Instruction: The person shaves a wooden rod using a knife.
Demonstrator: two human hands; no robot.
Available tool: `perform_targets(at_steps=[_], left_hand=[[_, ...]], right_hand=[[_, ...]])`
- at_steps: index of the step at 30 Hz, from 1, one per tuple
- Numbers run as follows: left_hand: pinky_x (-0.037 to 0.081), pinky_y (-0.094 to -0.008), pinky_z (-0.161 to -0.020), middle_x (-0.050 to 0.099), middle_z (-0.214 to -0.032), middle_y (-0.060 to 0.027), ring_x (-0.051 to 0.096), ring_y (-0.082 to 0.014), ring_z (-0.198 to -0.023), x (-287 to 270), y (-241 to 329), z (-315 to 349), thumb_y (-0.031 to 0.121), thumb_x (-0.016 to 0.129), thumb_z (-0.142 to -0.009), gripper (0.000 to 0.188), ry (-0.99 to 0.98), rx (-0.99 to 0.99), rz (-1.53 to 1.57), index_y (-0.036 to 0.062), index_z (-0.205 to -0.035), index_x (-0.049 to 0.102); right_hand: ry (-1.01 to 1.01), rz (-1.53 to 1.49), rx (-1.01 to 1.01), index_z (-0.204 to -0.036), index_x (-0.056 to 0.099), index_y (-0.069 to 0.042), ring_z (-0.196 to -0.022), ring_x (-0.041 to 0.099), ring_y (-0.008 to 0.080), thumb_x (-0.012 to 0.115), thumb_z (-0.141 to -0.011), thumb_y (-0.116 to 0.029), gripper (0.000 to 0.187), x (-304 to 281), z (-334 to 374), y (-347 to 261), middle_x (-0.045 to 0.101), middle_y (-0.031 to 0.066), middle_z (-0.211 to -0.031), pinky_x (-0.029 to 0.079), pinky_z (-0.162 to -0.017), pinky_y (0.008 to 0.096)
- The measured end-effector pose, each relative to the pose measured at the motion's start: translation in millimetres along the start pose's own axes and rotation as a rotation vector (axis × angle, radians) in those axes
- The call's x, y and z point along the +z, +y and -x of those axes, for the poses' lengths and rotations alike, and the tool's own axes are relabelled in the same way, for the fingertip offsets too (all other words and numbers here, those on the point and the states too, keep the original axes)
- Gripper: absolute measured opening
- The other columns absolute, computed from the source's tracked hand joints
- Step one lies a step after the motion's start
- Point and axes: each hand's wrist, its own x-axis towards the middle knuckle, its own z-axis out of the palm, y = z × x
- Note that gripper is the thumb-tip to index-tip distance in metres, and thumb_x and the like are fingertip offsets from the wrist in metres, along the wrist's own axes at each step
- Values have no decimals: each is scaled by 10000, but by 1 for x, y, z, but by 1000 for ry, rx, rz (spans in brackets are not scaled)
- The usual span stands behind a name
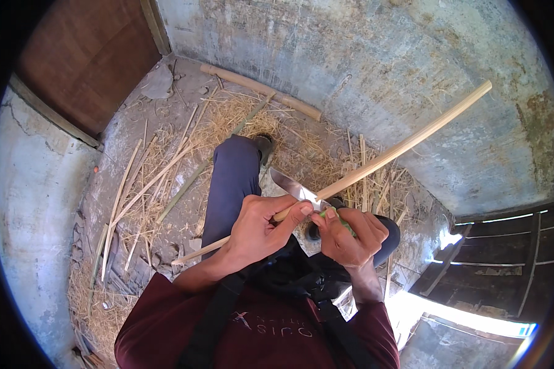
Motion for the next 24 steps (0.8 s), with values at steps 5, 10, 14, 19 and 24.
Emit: perform_targets(at_steps=[5, 10, 14, 19, 24], left_hand=[[383, -346, -508, 546, -645, -130, 423, -111, -556, 1, -2, 0, 156, 726, -1072, 228, -17, 13, 0, -33, -947, 752], [419, -351, -521, 568, -658, -140, 471, -125, -551, 4, -7, 1, 174, 701, -1089, 219, -38, 36, 1, -19, -1023, 778], [396, -355, -496, 526, -610, -116, 466, -117, -513, -4, -9, 5, 188, 663, -1113, 232, -47, -57, -12, 6, -1045, 790], [323, -352, -465, 455, -557, -48, 404, -100, -480, -21, -27, 28, 216, 618, -1141, 275, 18, -181, -28, 30, -1043, 796], [281, -294, -530, 398, -618, 44, 356, -51, -586, -20, -24, 20, 255, 530, -1183, 365, -19, -217, -10, 5, -1089, 779]], right_hand=[[-9, 4, 9, -870, 736, -111, -522, 595, 137, 971, -800, -211, 265, -2, 1, 0, 662, 8, -714, 377, -454, 265], [2, 8, 6, -881, 745, -117, -524, 586, 127, 978, -787, -214, 270, -4, 4, 4, 664, -1, -715, 387, -459, 267], [71, 145, 102, -836, 709, -92, -534, 588, 164, 957, -817, -189, 267, -10, 13, 24, 667, 30, -725, 419, -479, 281], [270, 170, 407, -802, 615, -13, -614, 605, 152, 830, -942, -18, 256, -43, 6, 89, 691, 92, -758, 460, -535, 281], [397, -80, 433, -844, 617, -18, -609, 624, 151, 861, -924, -36, 257, -29, 18, 69, 693, 116, -747, 495, -555, 276]])
